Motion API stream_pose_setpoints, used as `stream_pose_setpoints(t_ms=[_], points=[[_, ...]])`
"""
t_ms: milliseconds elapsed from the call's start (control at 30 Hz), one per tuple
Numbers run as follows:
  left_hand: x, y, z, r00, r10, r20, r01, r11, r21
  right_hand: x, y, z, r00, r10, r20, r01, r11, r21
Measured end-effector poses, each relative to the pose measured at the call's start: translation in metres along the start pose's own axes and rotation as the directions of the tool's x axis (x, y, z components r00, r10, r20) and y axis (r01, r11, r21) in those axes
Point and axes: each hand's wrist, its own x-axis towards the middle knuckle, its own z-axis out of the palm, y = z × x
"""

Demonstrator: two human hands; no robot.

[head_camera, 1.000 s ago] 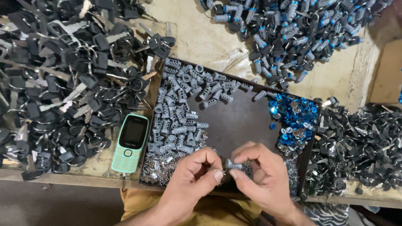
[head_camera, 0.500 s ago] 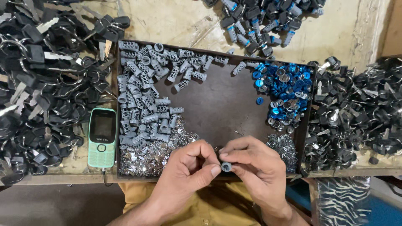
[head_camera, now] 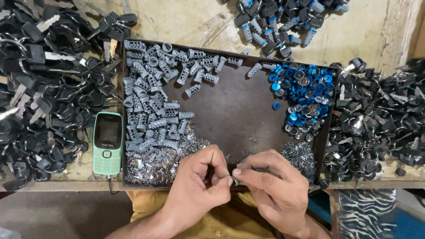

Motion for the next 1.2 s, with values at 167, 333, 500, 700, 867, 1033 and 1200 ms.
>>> stream_pose_setpoints(t_ms=[167, 333, 500, 700, 867, 1033, 1200], points=[[0.004, -0.004, 0.007, 0.981, 0.194, -0.001, -0.194, 0.979, -0.062, -0.001, 0.001, -0.003, 0.998, 0.058, 0.023, -0.059, 0.996, 0.063], [0.006, 0.004, -0.004, 0.998, -0.054, 0.043, 0.061, 0.984, -0.165, -0.006, 0.008, 0.000, 0.986, 0.167, 0.000, -0.166, 0.982, 0.090], [-0.005, 0.013, 0.004, 0.656, 0.713, 0.248, -0.605, 0.300, 0.738, -0.006, 0.007, 0.010, 0.989, 0.148, -0.027, -0.145, 0.986, 0.082], [0.005, 0.015, -0.002, 0.824, 0.552, 0.125, -0.501, 0.608, 0.616, 0.013, 0.015, -0.003, 0.991, 0.082, 0.110, -0.090, 0.993, 0.071], [0.007, 0.014, -0.005, 0.891, 0.451, -0.044, -0.382, 0.801, 0.461, 0.045, 0.057, -0.034, 0.993, 0.103, -0.058, -0.118, 0.813, -0.571], [0.008, 0.011, -0.002, 0.901, 0.435, -0.006, -0.390, 0.815, 0.429, 0.049, 0.061, -0.035, 1.000, -0.021, -0.023, 0.001, 0.769, -0.639], [0.012, 0.011, -0.002, 0.854, 0.511, 0.099, -0.508, 0.777, 0.371, 0.000, 0.021, -0.012, 0.948, 0.318, 0.031, -0.317, 0.926, 0.206]])
